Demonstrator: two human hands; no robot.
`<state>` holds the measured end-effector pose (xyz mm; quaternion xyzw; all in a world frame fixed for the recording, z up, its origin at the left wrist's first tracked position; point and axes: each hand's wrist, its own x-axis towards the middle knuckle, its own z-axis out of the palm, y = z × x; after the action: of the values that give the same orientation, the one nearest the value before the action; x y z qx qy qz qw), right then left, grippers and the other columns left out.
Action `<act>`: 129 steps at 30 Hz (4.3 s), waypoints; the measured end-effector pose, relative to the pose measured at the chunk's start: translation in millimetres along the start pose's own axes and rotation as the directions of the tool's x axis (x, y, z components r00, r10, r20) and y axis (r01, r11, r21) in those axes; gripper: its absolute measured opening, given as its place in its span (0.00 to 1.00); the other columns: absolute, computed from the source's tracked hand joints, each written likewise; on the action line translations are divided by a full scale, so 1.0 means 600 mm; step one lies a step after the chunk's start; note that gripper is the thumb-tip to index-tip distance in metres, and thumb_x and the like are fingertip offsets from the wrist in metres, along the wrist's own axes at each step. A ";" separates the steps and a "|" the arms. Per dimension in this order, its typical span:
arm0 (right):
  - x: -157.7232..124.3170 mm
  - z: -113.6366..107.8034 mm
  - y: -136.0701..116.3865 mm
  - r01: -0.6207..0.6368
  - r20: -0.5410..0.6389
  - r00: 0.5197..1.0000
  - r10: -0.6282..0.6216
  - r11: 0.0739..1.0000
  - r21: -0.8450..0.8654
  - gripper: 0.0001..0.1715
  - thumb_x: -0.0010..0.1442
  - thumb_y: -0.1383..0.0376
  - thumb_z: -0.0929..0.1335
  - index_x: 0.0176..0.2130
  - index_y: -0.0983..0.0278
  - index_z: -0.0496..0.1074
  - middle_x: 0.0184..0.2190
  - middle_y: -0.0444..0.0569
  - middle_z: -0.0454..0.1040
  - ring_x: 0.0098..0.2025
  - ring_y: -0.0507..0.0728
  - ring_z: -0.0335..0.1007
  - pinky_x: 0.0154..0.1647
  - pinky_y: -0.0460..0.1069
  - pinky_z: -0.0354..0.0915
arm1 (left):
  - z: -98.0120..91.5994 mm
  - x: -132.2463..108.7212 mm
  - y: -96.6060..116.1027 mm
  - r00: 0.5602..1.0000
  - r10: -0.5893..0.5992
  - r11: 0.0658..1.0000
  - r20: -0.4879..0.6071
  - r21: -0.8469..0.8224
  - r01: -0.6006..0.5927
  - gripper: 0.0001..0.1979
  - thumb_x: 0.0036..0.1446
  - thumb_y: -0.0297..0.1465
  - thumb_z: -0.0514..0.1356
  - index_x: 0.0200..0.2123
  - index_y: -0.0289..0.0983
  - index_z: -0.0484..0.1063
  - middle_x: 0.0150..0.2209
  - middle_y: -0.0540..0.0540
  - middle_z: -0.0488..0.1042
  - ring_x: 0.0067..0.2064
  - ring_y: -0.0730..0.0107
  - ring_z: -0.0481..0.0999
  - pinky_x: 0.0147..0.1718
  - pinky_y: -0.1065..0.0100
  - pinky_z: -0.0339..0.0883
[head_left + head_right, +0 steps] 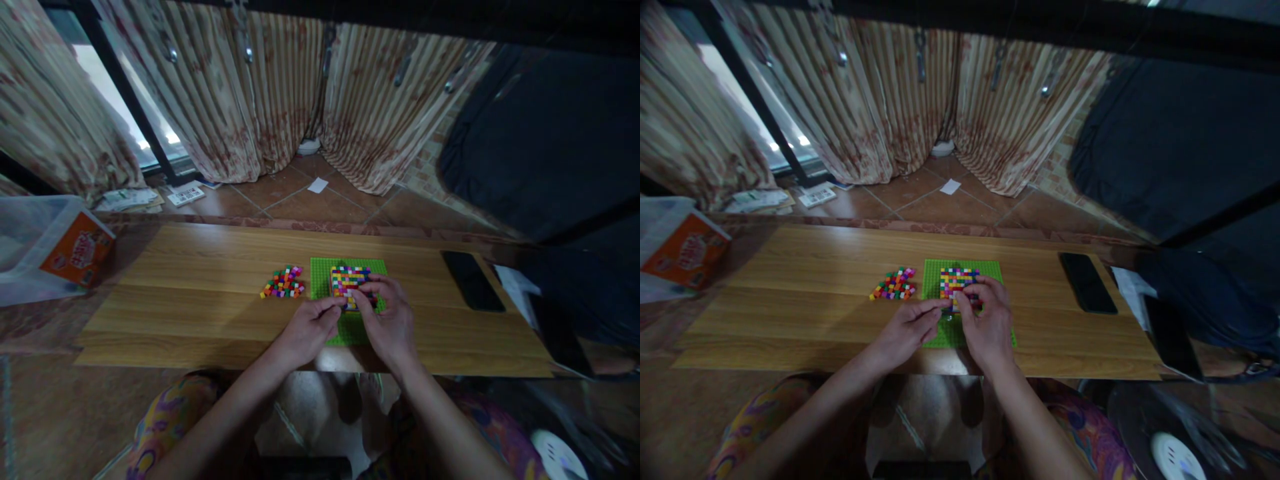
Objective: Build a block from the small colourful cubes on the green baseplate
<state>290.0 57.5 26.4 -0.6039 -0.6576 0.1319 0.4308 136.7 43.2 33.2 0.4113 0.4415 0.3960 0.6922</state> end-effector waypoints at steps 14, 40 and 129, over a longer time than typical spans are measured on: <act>0.002 0.013 0.006 0.049 0.038 0.998 -0.048 0.998 -0.036 0.12 0.59 0.56 0.68 0.29 0.61 0.71 0.45 0.55 0.68 0.51 0.63 0.65 0.50 0.59 0.63 | -0.014 -0.015 0.024 0.994 -0.062 0.979 -0.088 -0.202 0.043 0.19 0.54 0.41 0.62 0.42 0.32 0.75 0.20 0.55 0.63 0.18 0.84 0.54 0.17 0.76 0.44; -0.018 0.007 -0.043 0.364 0.241 0.895 -0.376 0.927 0.093 0.11 0.62 0.66 0.64 0.40 0.56 0.76 0.49 0.49 0.71 0.52 0.60 0.65 0.52 0.61 0.64 | -0.030 -0.029 0.039 0.972 -0.233 0.788 0.025 -0.581 0.204 0.16 0.60 0.39 0.56 0.38 0.31 0.74 0.35 0.41 0.76 0.32 0.72 0.75 0.39 0.67 0.70; -0.027 0.015 -0.051 0.263 0.126 0.952 -0.280 0.956 0.132 0.08 0.61 0.64 0.67 0.41 0.57 0.75 0.43 0.48 0.75 0.47 0.59 0.69 0.48 0.58 0.66 | -0.021 -0.026 0.032 0.973 -0.135 0.953 -0.186 -0.292 0.077 0.13 0.41 0.35 0.69 0.25 0.34 0.70 0.17 0.58 0.56 0.17 0.86 0.48 0.17 0.76 0.38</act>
<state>261.2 38.6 35.5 -0.4711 -0.7551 0.1513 0.4301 116.5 38.2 51.8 0.2407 0.4704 0.4572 0.7153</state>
